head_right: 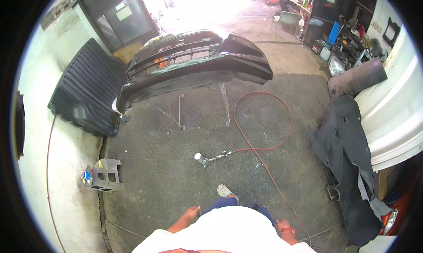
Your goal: The person uses a spray gun to apply paint to a car bumper that is partially covered with newspaper. They move around the bumper to cover different areas and then walk away from the part.
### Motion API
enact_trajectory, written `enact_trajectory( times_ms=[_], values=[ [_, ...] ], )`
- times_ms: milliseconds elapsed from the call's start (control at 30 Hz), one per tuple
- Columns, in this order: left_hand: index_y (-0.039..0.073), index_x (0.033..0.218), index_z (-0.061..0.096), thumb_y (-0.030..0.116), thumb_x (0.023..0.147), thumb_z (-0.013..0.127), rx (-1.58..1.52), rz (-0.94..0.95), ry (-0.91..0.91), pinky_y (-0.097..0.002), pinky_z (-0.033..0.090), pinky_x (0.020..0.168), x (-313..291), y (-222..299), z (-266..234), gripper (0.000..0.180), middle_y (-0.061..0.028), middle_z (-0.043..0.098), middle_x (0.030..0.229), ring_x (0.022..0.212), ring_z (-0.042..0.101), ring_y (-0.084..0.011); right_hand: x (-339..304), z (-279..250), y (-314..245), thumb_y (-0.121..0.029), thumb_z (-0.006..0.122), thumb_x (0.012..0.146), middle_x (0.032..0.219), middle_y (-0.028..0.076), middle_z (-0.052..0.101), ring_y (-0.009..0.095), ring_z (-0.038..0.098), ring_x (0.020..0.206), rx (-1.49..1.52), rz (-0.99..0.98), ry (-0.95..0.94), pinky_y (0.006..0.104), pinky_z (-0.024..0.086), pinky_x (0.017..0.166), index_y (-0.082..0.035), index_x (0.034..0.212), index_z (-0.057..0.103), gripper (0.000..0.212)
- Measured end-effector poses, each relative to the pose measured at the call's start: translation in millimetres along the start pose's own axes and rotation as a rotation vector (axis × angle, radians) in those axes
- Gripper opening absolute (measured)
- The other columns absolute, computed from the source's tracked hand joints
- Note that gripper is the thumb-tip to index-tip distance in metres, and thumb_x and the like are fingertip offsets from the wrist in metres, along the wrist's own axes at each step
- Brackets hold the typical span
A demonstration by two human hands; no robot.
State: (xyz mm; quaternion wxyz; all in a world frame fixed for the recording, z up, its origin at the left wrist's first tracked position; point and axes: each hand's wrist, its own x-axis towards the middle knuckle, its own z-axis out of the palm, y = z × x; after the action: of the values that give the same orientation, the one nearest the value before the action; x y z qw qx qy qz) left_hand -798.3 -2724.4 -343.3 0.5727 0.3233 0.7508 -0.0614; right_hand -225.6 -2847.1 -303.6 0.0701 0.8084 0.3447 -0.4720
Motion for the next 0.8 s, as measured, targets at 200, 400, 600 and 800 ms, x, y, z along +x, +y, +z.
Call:
enact_trajectory(
  times_ms=[200,400,600,800],
  values=[
    [0.000,0.147,0.060,0.053,0.105,0.063,-0.222,0.697,0.118,-0.0421,0.047,0.114,-52.8,204.7,21.1,0.068,-0.0159,0.067,0.144,0.135,0.062,-0.0293,17.9,-9.6,39.7,-0.035,0.073,0.098,0.137,0.027,0.068,0.038,0.067,0.127,0.277,-0.094,0.291,0.0458,0.052,0.108,0.001,0.143,0.064,0.058],
    [0.000,0.132,0.067,0.065,0.104,0.057,-0.519,1.405,-0.729,-0.0343,0.052,0.091,-316.2,375.6,81.5,0.072,-0.0140,0.074,0.120,0.108,0.067,-0.0180,36.2,18.7,148.3,-0.033,0.074,0.098,0.116,0.021,0.076,0.025,0.075,0.094,0.442,-0.063,0.343,0.0395,0.058,0.087,0.002,0.141,0.064,0.057],
    [0.004,0.109,0.079,0.072,0.093,0.071,-0.216,2.003,-1.607,-0.0286,0.050,0.070,-520.1,433.2,173.2,0.071,-0.0144,0.079,0.107,0.084,0.070,-0.0224,35.5,109.3,301.6,-0.035,0.073,0.101,0.108,0.016,0.077,0.024,0.074,0.085,0.612,0.231,0.267,0.0407,0.058,0.079,0.003,0.143,0.062,0.057],
    [-0.001,0.103,0.083,0.069,0.076,0.088,-0.158,1.619,-2.109,-0.0280,0.048,0.067,-567.9,446.2,302.7,0.075,-0.0228,0.079,0.106,0.085,0.070,-0.0241,-46.5,80.0,329.0,-0.057,0.055,0.103,0.163,0.023,0.047,0.036,0.043,0.153,0.658,0.352,0.238,0.0464,0.035,0.127,-0.002,0.158,0.048,0.078]
  ],
)
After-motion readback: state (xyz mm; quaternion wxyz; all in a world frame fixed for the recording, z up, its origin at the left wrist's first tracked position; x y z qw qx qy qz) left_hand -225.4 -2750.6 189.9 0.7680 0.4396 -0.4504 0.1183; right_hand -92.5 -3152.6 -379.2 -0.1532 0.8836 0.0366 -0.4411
